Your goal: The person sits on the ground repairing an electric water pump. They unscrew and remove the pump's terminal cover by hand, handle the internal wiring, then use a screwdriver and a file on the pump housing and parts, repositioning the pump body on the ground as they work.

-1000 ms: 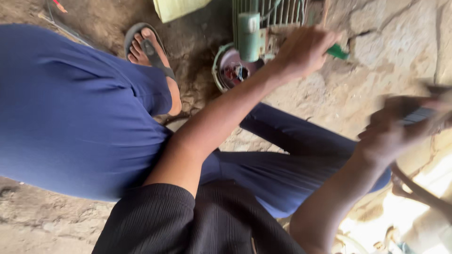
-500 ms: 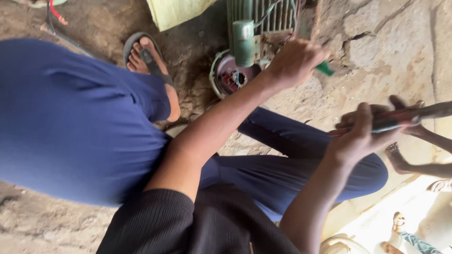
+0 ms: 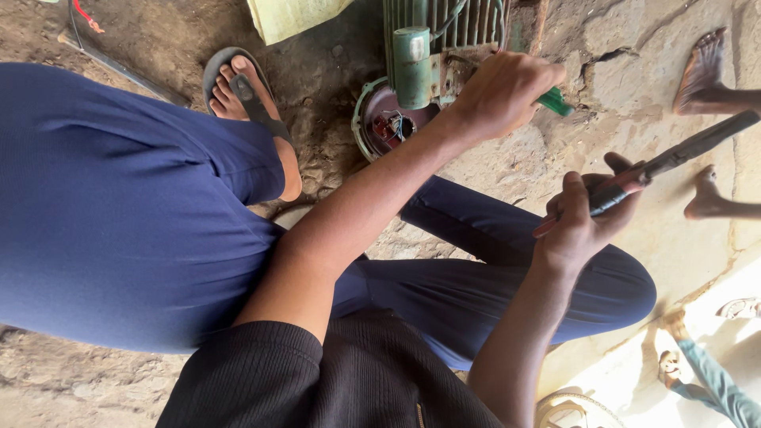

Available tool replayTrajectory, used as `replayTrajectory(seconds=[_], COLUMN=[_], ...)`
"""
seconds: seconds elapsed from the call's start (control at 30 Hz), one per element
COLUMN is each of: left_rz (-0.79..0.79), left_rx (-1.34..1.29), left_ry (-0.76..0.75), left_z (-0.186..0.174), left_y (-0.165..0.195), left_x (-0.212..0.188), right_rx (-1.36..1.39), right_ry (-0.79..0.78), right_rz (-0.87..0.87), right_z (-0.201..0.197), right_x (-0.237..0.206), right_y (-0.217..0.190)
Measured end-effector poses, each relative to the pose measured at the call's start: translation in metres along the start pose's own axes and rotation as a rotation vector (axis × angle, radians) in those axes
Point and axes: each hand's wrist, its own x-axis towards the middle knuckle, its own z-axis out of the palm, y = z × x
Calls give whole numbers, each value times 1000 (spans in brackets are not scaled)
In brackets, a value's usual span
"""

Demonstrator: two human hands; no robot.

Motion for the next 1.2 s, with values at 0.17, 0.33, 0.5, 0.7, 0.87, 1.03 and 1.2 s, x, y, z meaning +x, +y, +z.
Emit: replayTrajectory(seconds=[0.17, 0.33, 0.5, 0.7, 0.87, 1.03, 1.2], left_rz=[3, 15, 24, 18, -31, -27, -33], left_rx=[4, 12, 21, 4, 4, -28, 3], left_ry=[52, 33, -14, 3, -37, -19, -61], left_z=[1, 0, 0, 0, -1, -3, -4], left_y=[0, 2, 3, 4, 3, 2, 2], left_x=[2, 4, 3, 2, 1, -1, -2], right_rx=[14, -6, -3, -39, -62, -67, -74], right_ry=[-11, -17, -21, 8, -5, -6, 8], right_rz=[-10, 7, 11, 26, 20, 17, 54], right_z=[4, 7, 9, 6, 3, 5, 9], right_x=[2, 0, -2, -2, -2, 0, -1], right_y=[-8, -12, -11, -13, -12, -10, -8])
